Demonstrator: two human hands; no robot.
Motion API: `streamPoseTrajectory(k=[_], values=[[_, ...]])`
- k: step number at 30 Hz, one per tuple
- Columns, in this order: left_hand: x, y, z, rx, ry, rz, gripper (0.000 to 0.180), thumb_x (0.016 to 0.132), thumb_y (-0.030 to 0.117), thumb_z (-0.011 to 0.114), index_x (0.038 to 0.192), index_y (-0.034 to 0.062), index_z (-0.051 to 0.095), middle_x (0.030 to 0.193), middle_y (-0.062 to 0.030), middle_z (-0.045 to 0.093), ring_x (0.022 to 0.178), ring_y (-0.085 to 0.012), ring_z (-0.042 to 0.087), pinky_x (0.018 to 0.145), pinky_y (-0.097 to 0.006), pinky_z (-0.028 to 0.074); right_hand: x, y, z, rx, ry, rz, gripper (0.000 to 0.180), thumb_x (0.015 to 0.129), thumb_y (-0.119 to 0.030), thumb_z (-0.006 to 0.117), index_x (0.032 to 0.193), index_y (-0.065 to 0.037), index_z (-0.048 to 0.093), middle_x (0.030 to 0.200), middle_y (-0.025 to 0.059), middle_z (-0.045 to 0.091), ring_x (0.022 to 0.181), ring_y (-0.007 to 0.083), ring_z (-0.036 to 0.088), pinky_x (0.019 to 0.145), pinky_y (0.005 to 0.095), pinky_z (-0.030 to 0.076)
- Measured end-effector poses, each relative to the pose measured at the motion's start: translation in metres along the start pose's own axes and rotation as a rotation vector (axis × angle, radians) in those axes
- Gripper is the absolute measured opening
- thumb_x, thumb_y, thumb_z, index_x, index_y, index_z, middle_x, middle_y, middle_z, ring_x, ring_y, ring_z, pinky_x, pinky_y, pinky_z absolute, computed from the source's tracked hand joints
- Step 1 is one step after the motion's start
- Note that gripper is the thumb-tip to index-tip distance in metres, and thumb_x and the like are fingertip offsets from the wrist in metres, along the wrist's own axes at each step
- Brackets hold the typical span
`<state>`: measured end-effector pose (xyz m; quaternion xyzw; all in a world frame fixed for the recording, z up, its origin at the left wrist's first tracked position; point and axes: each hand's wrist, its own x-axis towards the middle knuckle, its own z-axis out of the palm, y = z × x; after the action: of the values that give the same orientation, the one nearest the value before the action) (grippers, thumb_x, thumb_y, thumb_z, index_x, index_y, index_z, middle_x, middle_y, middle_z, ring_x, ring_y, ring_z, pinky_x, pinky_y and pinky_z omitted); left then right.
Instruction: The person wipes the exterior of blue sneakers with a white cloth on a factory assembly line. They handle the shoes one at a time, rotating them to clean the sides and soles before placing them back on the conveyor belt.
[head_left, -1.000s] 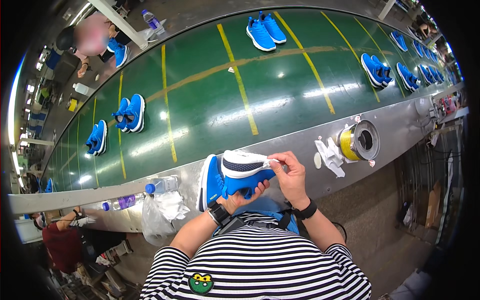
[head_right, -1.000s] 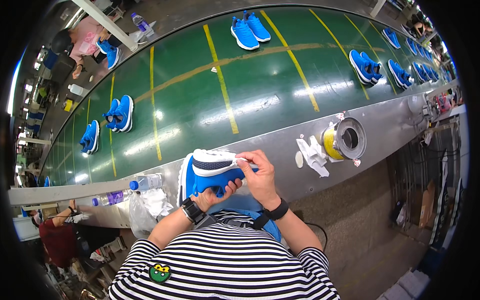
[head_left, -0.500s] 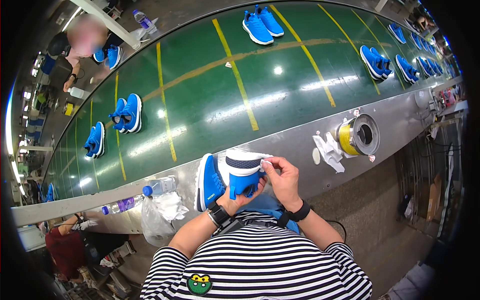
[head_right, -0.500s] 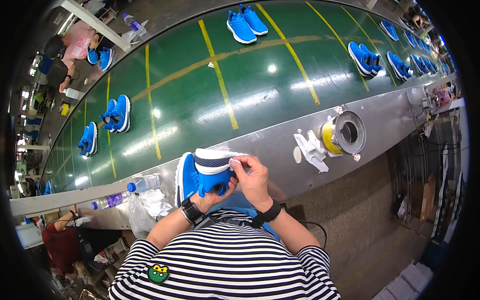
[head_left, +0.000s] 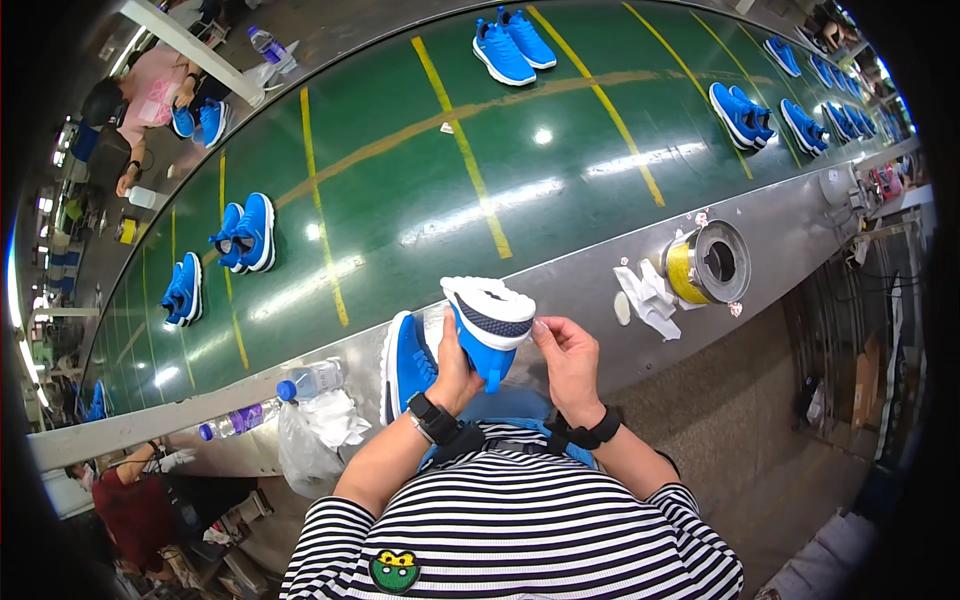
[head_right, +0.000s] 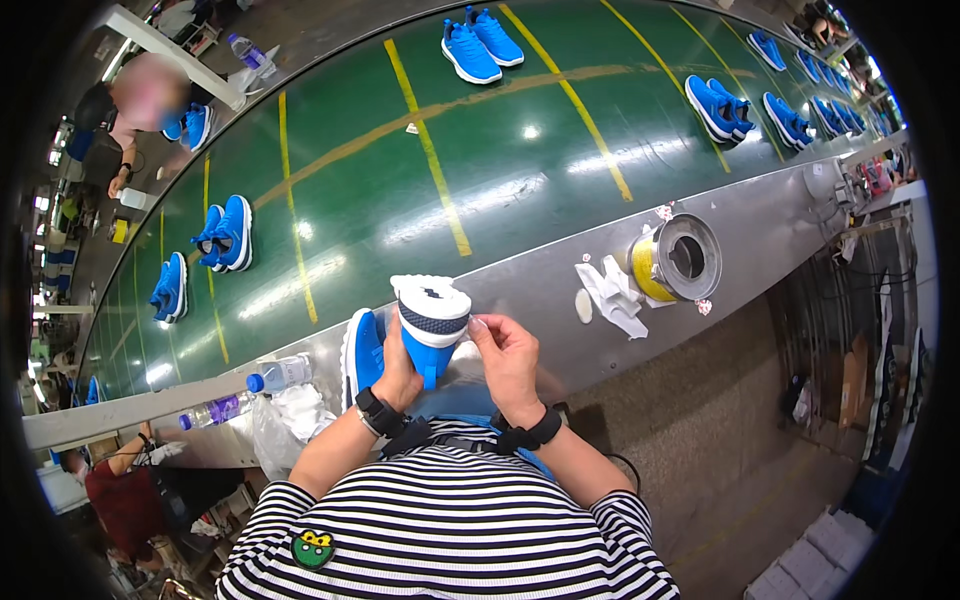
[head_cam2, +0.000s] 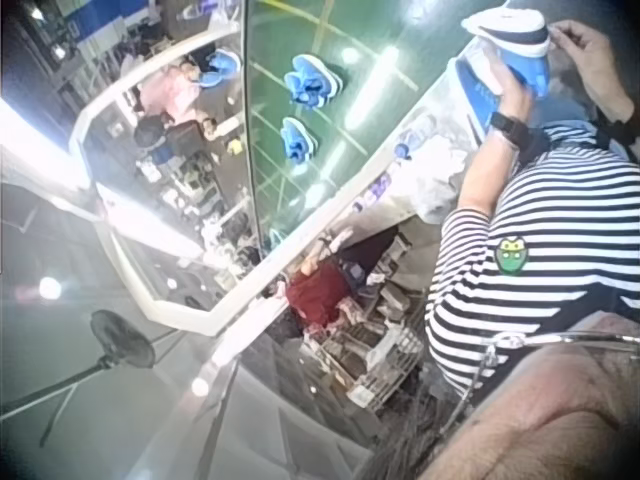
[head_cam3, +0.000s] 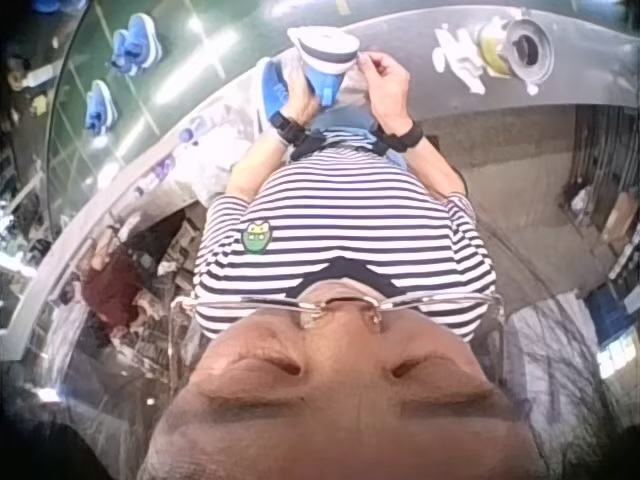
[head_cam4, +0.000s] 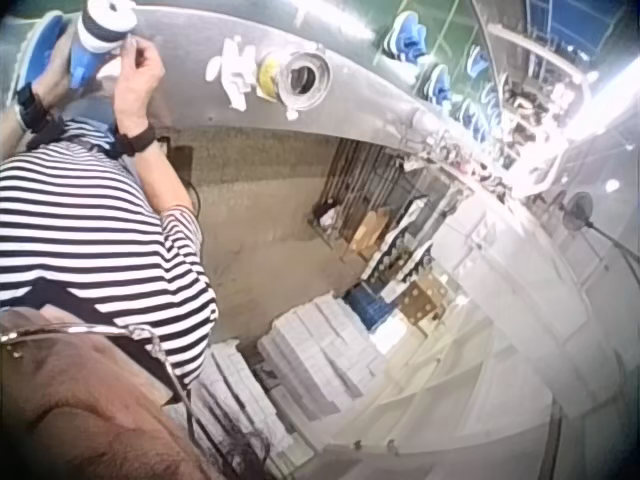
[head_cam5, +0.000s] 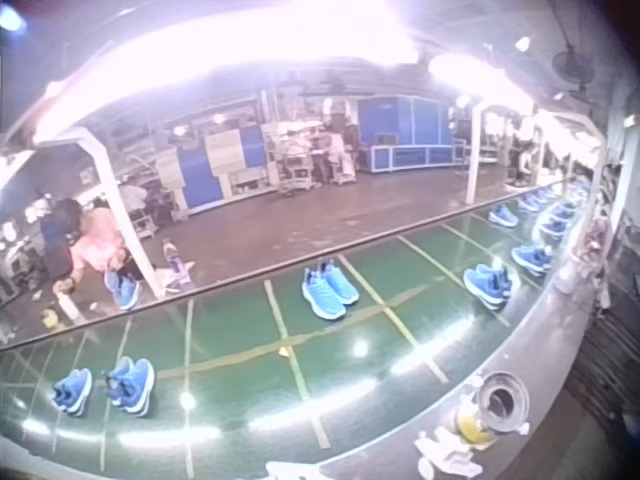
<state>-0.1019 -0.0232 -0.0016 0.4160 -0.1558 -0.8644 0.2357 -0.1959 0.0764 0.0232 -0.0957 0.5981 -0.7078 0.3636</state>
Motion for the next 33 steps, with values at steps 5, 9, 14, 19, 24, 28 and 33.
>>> streamPoseTrajectory(k=[5,9,14,19,24,28,33], values=[[0.015,-0.002,-0.008,0.128,0.052,0.145,0.054,0.091,0.045,0.028,0.123,0.0033,0.037,0.118,-0.0114,0.049,0.106,-0.023,0.051,0.091,-0.035,0.041,-0.007,-0.011,0.006,0.056,-0.038,0.057,0.013,0.081,-0.007,0.06,0.089,0.003,0.06,0.078,0.0019,0.06,0.07,0.0048,0.053,0.064,0.0183,0.042],[0.032,-0.014,-0.035,0.158,0.036,0.249,0.052,0.092,0.044,0.03,0.124,0.0035,0.036,0.119,-0.0105,0.048,0.107,-0.0221,0.05,0.092,-0.034,0.04,-0.017,-0.023,0.008,0.067,-0.074,0.044,0.012,0.082,-0.006,0.059,0.091,0.002,0.06,0.08,0.0014,0.06,0.071,0.0047,0.053,0.065,0.0182,0.043],[0.013,0.007,-0.01,0.053,0.054,0.067,0.055,0.09,0.047,0.032,0.124,0.0039,0.036,0.12,-0.0119,0.048,0.108,-0.0241,0.049,0.093,-0.036,0.04,-0.002,-0.022,-0.036,0.018,0.125,-0.083,0.011,0.084,-0.006,0.056,0.091,0.001,0.057,0.081,0.0013,0.06,0.071,0.0056,0.053,0.064,0.0195,0.043],[0.009,0.016,-0.012,0.125,0.083,0.086,0.052,0.09,0.043,0.034,0.127,0.0053,0.033,0.121,-0.0115,0.046,0.11,-0.0237,0.048,0.093,-0.036,0.038,0.024,0.032,-0.084,-0.419,0.185,-0.073,0.01,0.081,-0.007,0.056,0.089,-0.001,0.056,0.076,0.0029,0.059,0.068,0.0073,0.053,0.061,0.0219,0.043],[0.004,0.02,-0.006,1.27,0.019,0.561,0.075,0.081,0.023,0.053,0.138,0.0099,0.005,0.111,-0.025,0.041,0.091,-0.0306,0.051,0.078,-0.04,0.043,0.045,0.083,-0.123,-0.982,0.125,-0.25,0.014,0.073,-0.007,0.06,0.087,-0.005,0.057,0.078,0.0079,0.054,0.079,0.0242,0.051,0.078,0.0349,0.04],[-0.003,0.0,-0.006,1.884,0.045,0.577,0.078,0.074,0.028,0.061,0.137,0.0133,0.016,0.09,-0.0232,0.041,0.079,-0.0343,0.047,0.073,-0.041,0.042,0.032,0.065,-0.108,-1.176,0.14,-0.311,0.037,0.068,-0.011,0.066,0.102,-0.006,0.056,0.096,0.012,0.047,0.095,0.0284,0.044,0.085,0.0372,0.035],[-0.016,-0.018,-0.011,1.798,0.086,0.568,0.073,0.074,0.027,0.062,0.133,0.0041,0.025,0.098,-0.0238,0.042,0.089,-0.0347,0.045,0.077,-0.042,0.041,0.0,0.03,-0.061,-0.955,-0.07,-0.32,0.044,0.068,-0.014,0.068,0.108,-0.005,0.052,0.1,0.0138,0.045,0.094,0.0276,0.046,0.083,0.0356,0.038]])
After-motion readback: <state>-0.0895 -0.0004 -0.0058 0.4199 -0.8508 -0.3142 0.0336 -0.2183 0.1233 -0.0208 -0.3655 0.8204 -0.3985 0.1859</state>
